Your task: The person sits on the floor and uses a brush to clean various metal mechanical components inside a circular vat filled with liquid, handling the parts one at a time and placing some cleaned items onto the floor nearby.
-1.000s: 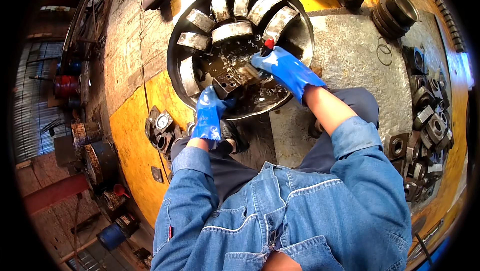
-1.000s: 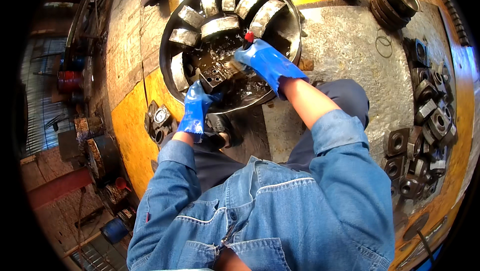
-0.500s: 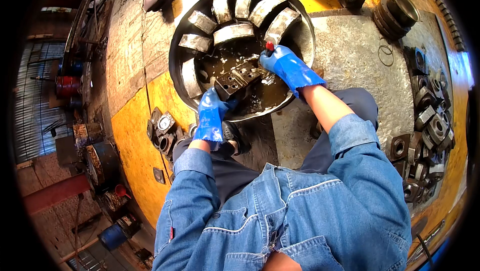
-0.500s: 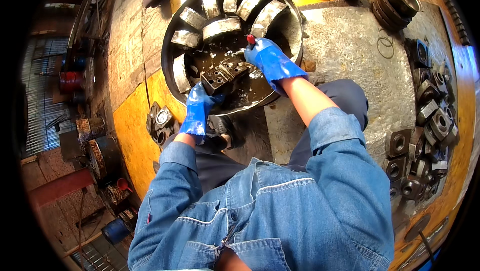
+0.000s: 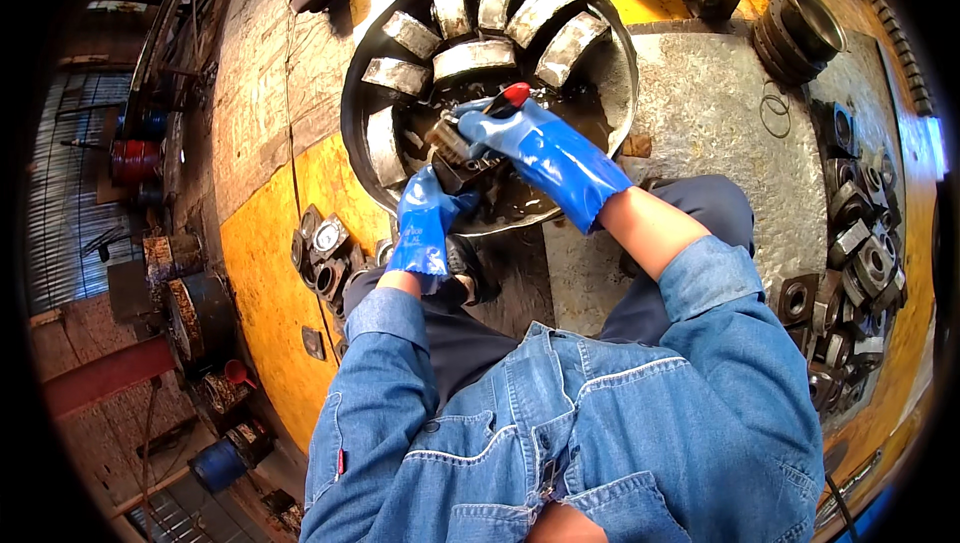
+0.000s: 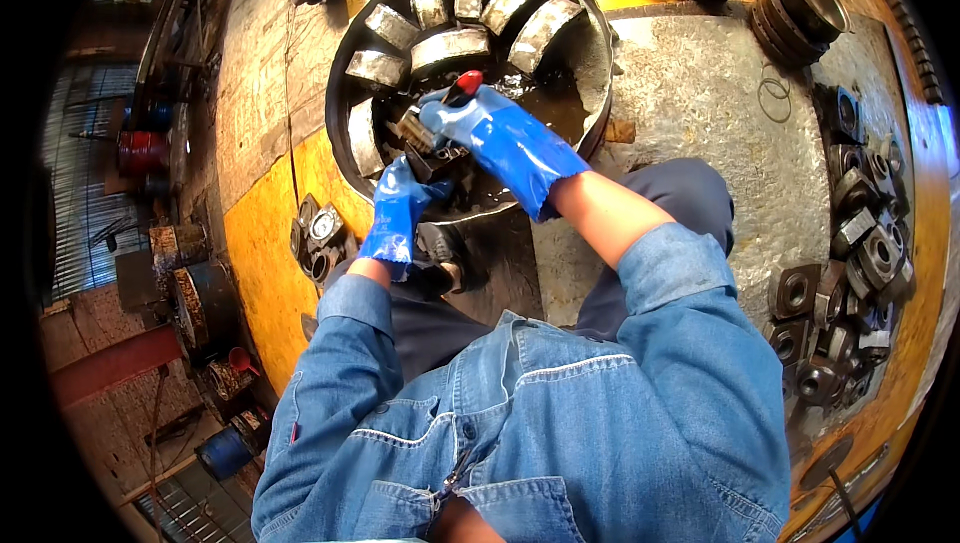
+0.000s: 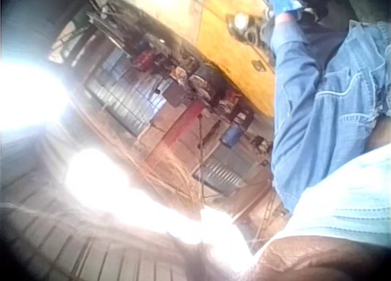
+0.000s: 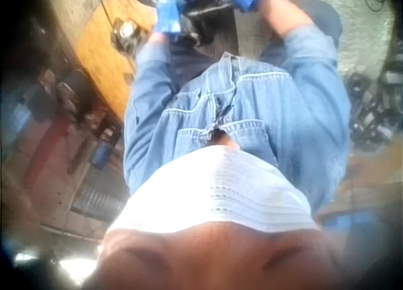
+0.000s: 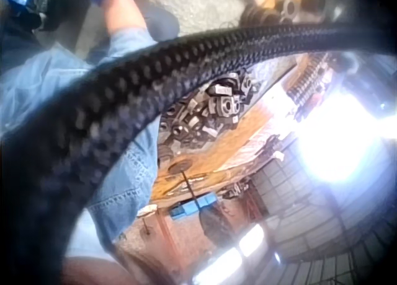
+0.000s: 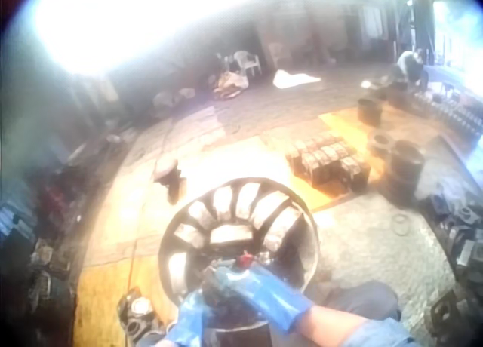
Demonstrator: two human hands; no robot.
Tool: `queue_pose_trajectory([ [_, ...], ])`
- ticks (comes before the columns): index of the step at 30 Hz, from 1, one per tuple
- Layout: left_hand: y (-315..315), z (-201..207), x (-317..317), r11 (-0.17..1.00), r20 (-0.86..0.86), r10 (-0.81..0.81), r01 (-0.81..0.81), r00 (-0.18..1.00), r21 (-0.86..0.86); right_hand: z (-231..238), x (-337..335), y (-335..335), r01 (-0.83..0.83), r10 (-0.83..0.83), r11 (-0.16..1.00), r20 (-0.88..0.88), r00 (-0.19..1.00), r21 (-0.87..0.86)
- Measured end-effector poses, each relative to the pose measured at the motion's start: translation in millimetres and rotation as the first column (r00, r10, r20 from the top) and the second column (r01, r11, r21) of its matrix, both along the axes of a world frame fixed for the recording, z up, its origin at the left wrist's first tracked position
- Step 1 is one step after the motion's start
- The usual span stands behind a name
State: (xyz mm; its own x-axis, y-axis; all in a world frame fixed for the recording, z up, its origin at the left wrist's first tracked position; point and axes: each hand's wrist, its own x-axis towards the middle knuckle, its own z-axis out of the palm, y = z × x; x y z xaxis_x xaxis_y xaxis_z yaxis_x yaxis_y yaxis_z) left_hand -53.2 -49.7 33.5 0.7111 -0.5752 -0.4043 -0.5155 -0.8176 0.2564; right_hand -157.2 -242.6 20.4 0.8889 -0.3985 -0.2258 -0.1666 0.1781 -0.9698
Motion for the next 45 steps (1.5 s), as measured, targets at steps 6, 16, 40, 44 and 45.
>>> queue_pose_trajectory([
  [6, 17.8, -1.7, 0.6, 0.991, -0.022, -0.032, 0.029, 0.999, -0.128, 66.5, -20.4, -2.5, -0.296, 0.213, 0.926, -0.327, 0.921, -0.232],
  [16, 32.9, -29.2, 16.2, 0.997, 0.015, -0.016, 0.017, 1.000, -0.071, 68.5, -19.7, 16.2, -0.251, 0.231, 0.957, -0.141, 0.963, -0.146],
  [40, 15.0, -15.9, 7.6, 0.993, 0.041, -0.025, 0.029, 0.999, -0.116, -25.0, -17.5, -42.0, -0.302, -0.142, 0.805, -0.660, 0.738, -0.510],
  [44, 8.0, -9.3, 2.8, 0.991, -0.003, -0.049, 0.048, 0.999, -0.123, -19.4, -17.8, -43.5, -0.004, -0.151, 0.952, -0.478, 0.866, -0.307],
  [45, 21.9, -8.8, 3.7, 0.992, 0.007, -0.038, 0.039, 0.999, -0.124, 11.4, -22.8, -35.2, -0.004, -0.059, 0.986, -0.370, 0.927, -0.166],
])
